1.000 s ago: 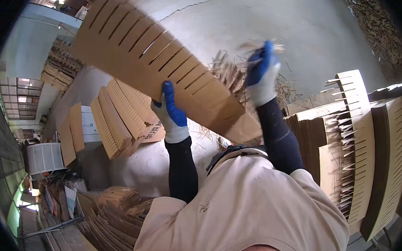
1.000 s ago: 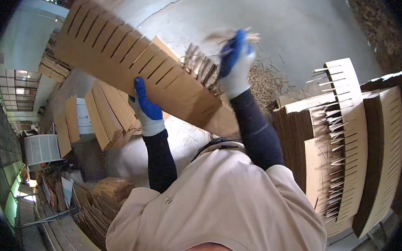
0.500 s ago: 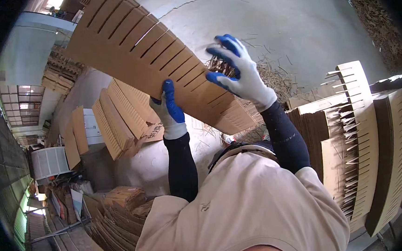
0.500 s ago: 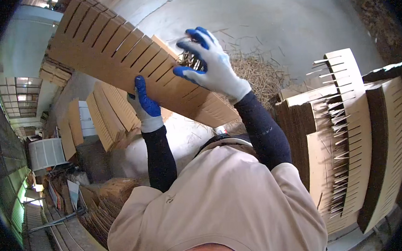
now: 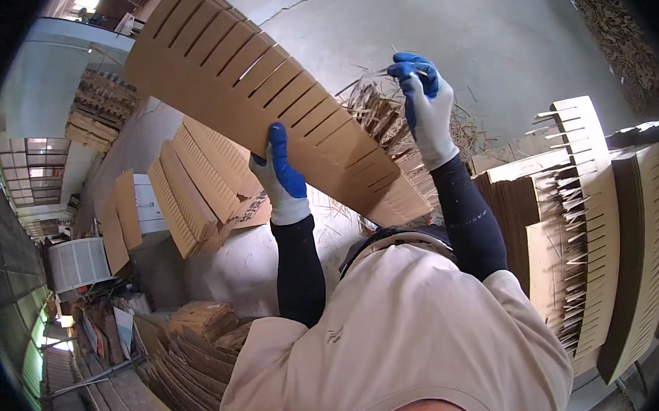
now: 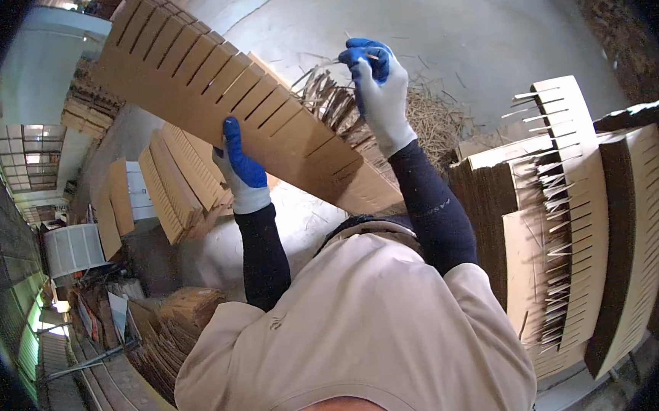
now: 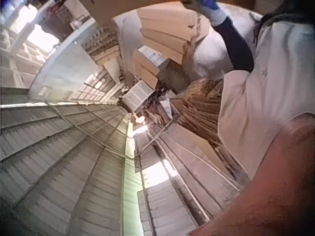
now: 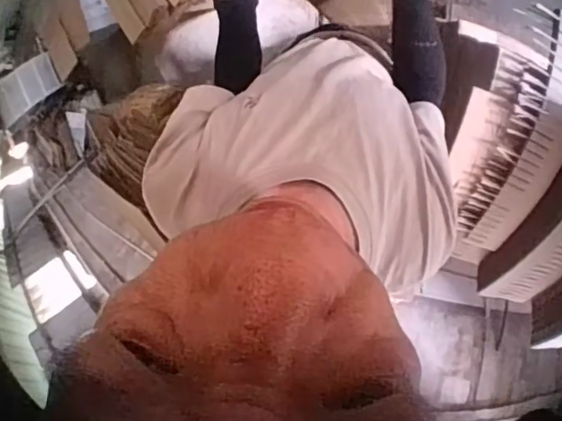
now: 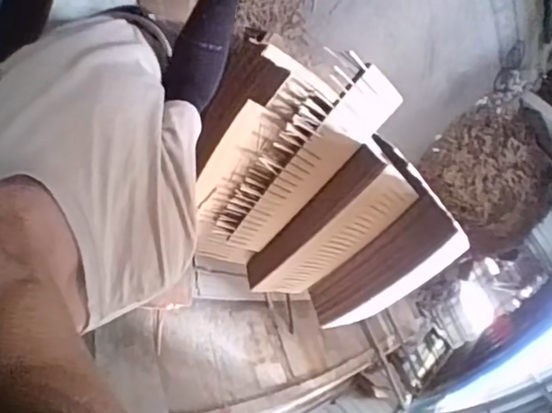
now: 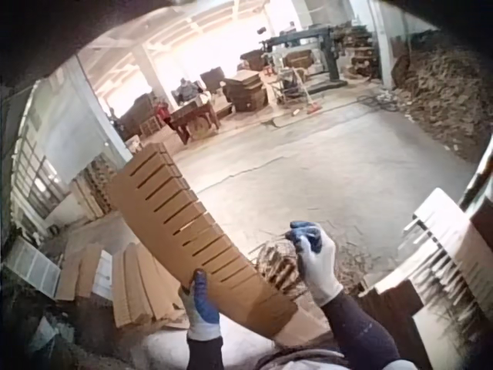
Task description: Picking up and moving stacks of slotted cardboard materials in a factory environment.
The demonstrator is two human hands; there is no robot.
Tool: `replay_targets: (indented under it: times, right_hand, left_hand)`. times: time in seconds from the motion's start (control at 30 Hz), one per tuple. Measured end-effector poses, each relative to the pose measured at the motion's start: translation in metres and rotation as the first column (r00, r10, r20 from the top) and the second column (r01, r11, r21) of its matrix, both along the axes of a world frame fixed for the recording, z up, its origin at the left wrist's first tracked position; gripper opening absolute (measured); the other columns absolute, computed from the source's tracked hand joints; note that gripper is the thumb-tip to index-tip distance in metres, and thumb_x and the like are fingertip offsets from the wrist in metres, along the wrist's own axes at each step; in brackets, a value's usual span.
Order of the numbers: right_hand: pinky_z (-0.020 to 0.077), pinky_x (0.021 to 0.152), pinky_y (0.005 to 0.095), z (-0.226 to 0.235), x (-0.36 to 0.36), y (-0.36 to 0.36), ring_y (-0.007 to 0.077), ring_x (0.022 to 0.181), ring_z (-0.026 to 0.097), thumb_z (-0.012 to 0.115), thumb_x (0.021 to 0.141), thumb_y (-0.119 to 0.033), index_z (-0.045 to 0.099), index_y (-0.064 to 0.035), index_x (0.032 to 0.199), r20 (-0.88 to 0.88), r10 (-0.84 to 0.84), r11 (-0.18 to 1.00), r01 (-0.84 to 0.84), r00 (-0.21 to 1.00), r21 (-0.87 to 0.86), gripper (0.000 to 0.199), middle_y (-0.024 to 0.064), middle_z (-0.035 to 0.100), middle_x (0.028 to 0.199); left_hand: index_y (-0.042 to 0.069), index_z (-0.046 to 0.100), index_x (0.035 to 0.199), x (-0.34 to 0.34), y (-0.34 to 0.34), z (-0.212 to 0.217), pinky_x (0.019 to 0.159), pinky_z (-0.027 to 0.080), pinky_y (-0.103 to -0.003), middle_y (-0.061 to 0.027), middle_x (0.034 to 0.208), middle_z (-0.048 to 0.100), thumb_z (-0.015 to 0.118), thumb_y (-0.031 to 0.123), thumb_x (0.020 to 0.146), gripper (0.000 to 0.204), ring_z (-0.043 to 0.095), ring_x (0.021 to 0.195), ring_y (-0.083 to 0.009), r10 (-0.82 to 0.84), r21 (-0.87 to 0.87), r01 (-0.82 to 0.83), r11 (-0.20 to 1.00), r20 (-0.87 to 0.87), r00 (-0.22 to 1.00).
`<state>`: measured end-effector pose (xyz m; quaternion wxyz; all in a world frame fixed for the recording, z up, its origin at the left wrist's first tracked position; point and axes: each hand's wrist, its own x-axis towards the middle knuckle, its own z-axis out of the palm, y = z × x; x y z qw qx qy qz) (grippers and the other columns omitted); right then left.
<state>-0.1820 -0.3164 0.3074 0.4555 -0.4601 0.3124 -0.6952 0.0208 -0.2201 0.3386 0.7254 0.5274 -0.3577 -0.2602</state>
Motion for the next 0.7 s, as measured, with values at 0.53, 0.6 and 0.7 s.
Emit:
replay_targets:
  times: [0.53, 0.6, 0.7]
  right_hand:
    - [0.0407, 0.105, 0.0483, 0.028, 0.013, 0.003, 0.0402, 0.128, 0.049, 0.07, 0.086, -0.025, 0.066, -0.0123, 0.122, -0.625, -0.039, 0.893, -0.254, 0.78, -0.372, 0.039, 0.0184, 0.057, 0.133]
    - [0.0433, 0.104, 0.0456, 0.021, 0.007, -0.001, 0.0369, 0.124, 0.054, 0.068, 0.083, -0.012, 0.07, -0.008, 0.113, -0.635, 0.024, 0.89, -0.307, 0.772, -0.339, 0.031, 0.0164, 0.061, 0.129]
    - [0.0443, 0.103, 0.0428, 0.001, -0.004, -0.012, 0.0333, 0.122, 0.057, 0.065, 0.081, -0.006, 0.07, -0.0049, 0.11, -0.581, -0.152, 0.971, 0.011, 0.8, -0.239, 0.03, 0.0168, 0.063, 0.125]
  left_hand:
    - [-0.004, 0.056, 0.127, 0.001, -0.01, 0.004, 0.089, 0.05, -0.031, -0.011, 0.119, 0.063, 0.068, 0.029, 0.094, 0.048, 0.062, 0.101, -0.0195, -0.002, 0.038, 0.003, 0.999, -0.011, 1.0]
    - [-0.004, 0.057, 0.126, -0.001, -0.008, 0.007, 0.09, 0.05, -0.03, -0.0103, 0.117, 0.064, 0.069, 0.025, 0.093, 0.046, 0.062, 0.1, -0.0184, 0.015, 0.024, -0.016, 1.0, 0.037, 0.999]
    - [-0.005, 0.059, 0.123, -0.005, -0.005, 0.018, 0.089, 0.049, -0.029, -0.0092, 0.114, 0.065, 0.071, 0.019, 0.091, 0.041, 0.061, 0.098, -0.0161, 0.007, -0.013, -0.007, 1.0, 0.036, 0.999]
